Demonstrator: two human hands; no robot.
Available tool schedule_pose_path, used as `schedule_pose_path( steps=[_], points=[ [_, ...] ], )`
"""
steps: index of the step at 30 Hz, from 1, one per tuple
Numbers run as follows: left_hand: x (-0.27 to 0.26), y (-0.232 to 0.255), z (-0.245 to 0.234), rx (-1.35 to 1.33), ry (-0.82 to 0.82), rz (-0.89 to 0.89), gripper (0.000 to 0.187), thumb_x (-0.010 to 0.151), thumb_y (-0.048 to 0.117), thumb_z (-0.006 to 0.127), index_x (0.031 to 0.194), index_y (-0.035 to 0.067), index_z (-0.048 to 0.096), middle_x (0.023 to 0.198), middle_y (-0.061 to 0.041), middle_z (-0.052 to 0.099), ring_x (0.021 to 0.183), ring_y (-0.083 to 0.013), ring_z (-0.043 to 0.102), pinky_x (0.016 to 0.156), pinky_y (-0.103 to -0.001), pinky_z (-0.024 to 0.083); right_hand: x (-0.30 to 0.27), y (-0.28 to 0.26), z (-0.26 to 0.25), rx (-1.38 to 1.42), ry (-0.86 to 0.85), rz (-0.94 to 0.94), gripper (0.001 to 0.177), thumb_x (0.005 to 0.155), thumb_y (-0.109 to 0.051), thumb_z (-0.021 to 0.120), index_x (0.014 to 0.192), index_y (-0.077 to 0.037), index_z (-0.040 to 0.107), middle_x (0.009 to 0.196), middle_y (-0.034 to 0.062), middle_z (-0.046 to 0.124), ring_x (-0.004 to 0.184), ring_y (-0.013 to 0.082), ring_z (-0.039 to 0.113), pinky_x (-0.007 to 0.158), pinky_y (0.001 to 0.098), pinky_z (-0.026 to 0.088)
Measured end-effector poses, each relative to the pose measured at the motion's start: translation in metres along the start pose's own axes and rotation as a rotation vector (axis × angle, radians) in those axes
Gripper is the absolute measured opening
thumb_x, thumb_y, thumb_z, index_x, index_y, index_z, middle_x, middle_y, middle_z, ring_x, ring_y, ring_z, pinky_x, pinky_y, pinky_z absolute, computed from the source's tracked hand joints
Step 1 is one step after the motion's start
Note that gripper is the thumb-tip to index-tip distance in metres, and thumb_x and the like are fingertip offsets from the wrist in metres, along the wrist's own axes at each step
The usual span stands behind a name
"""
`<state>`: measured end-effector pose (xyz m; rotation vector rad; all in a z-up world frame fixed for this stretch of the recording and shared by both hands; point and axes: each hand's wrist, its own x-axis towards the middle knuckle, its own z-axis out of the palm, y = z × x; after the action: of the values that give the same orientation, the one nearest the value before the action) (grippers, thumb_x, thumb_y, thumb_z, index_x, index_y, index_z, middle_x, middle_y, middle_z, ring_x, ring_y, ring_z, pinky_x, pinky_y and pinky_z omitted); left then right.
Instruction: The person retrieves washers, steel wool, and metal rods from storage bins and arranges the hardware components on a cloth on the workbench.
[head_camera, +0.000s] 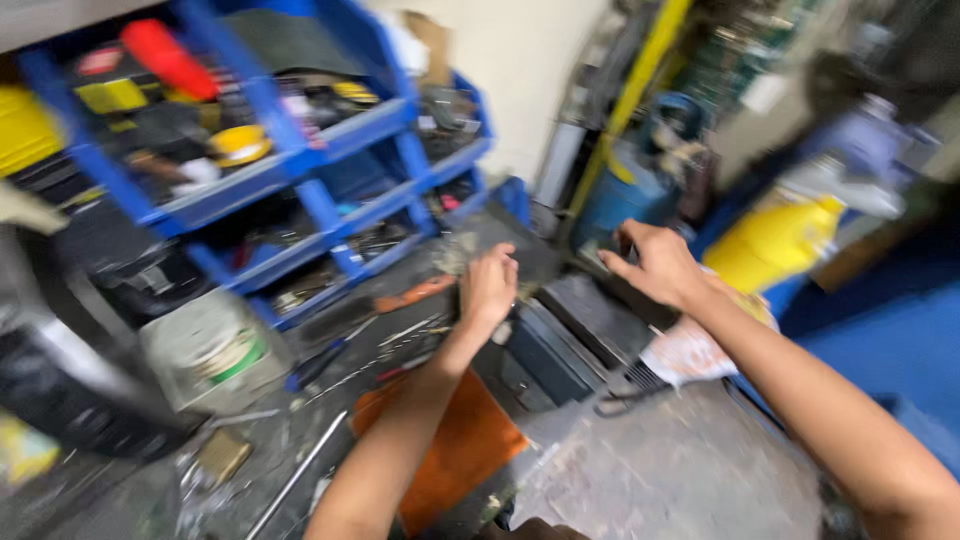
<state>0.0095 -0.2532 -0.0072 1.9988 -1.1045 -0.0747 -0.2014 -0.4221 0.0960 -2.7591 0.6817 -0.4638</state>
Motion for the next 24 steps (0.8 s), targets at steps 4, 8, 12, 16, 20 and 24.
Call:
schedule_pose_path(
  steps=[4, 8, 12, 16, 20, 24],
  points=[
    [-0.020, -0.018, -0.041, -0.160, 0.143, -0.074, 0.022, 0.094, 0.018, 0.065, 0.113, 0.007, 0.069, 0.096, -0.015, 0.076, 0.091, -0.0388, 0.072, 0.079, -0.048, 0.055, 0.045, -0.065, 0.033, 0.140, 0.023, -0.187, 0.029, 0.085, -0.029, 0.076, 0.095, -0.003, 0.069, 0.085, 0.0178, 0.070, 0.075, 0.0358, 0.071, 0.069, 0.0437, 0.057],
    [-0.036, -0.033, -0.080, -0.172, 0.304, -0.123, 0.021, 0.094, 0.019, 0.067, 0.110, 0.006, 0.071, 0.096, -0.016, 0.075, 0.090, -0.0384, 0.072, 0.079, -0.046, 0.056, 0.095, -0.121, 0.065, 0.298, 0.113, -0.479, 0.023, 0.085, -0.017, 0.076, 0.100, -0.001, 0.070, 0.095, 0.0180, 0.070, 0.088, 0.0371, 0.069, 0.078, 0.0428, 0.056],
    [-0.062, -0.044, -0.104, -0.196, 0.299, -0.264, 0.019, 0.098, 0.021, 0.063, 0.110, 0.008, 0.069, 0.094, -0.012, 0.077, 0.085, -0.0315, 0.075, 0.075, -0.042, 0.058, 0.157, -0.168, 0.107, 0.404, 0.084, -0.543, 0.017, 0.085, -0.014, 0.076, 0.095, -0.002, 0.072, 0.093, 0.0152, 0.071, 0.090, 0.0357, 0.068, 0.082, 0.0437, 0.055],
    [-0.083, -0.046, -0.110, -0.143, 0.280, -0.276, 0.015, 0.097, 0.016, 0.061, 0.106, 0.011, 0.071, 0.091, -0.009, 0.077, 0.078, -0.0281, 0.074, 0.070, -0.041, 0.055, 0.213, -0.202, 0.153, 0.331, 0.070, -0.668, 0.019, 0.082, -0.015, 0.079, 0.095, -0.003, 0.073, 0.098, 0.0162, 0.071, 0.096, 0.0379, 0.066, 0.085, 0.0460, 0.053],
    [-0.087, -0.043, -0.118, -0.151, 0.250, -0.360, 0.020, 0.092, 0.012, 0.062, 0.109, 0.013, 0.073, 0.086, -0.009, 0.076, 0.069, -0.0272, 0.071, 0.065, -0.042, 0.054, 0.267, -0.225, 0.202, 0.290, -0.210, -0.375, 0.040, 0.073, -0.031, 0.084, 0.103, -0.007, 0.074, 0.107, 0.0157, 0.072, 0.103, 0.0369, 0.067, 0.090, 0.0458, 0.053],
    [-0.090, -0.041, -0.125, -0.143, 0.210, -0.445, 0.022, 0.093, 0.013, 0.063, 0.114, 0.013, 0.071, 0.088, -0.010, 0.078, 0.069, -0.0273, 0.072, 0.067, -0.042, 0.055, 0.323, -0.230, 0.270, -0.072, -0.491, -0.304, 0.050, 0.073, -0.051, 0.081, 0.105, -0.013, 0.077, 0.118, 0.0128, 0.071, 0.112, 0.0327, 0.067, 0.095, 0.0457, 0.053]
  ],
)
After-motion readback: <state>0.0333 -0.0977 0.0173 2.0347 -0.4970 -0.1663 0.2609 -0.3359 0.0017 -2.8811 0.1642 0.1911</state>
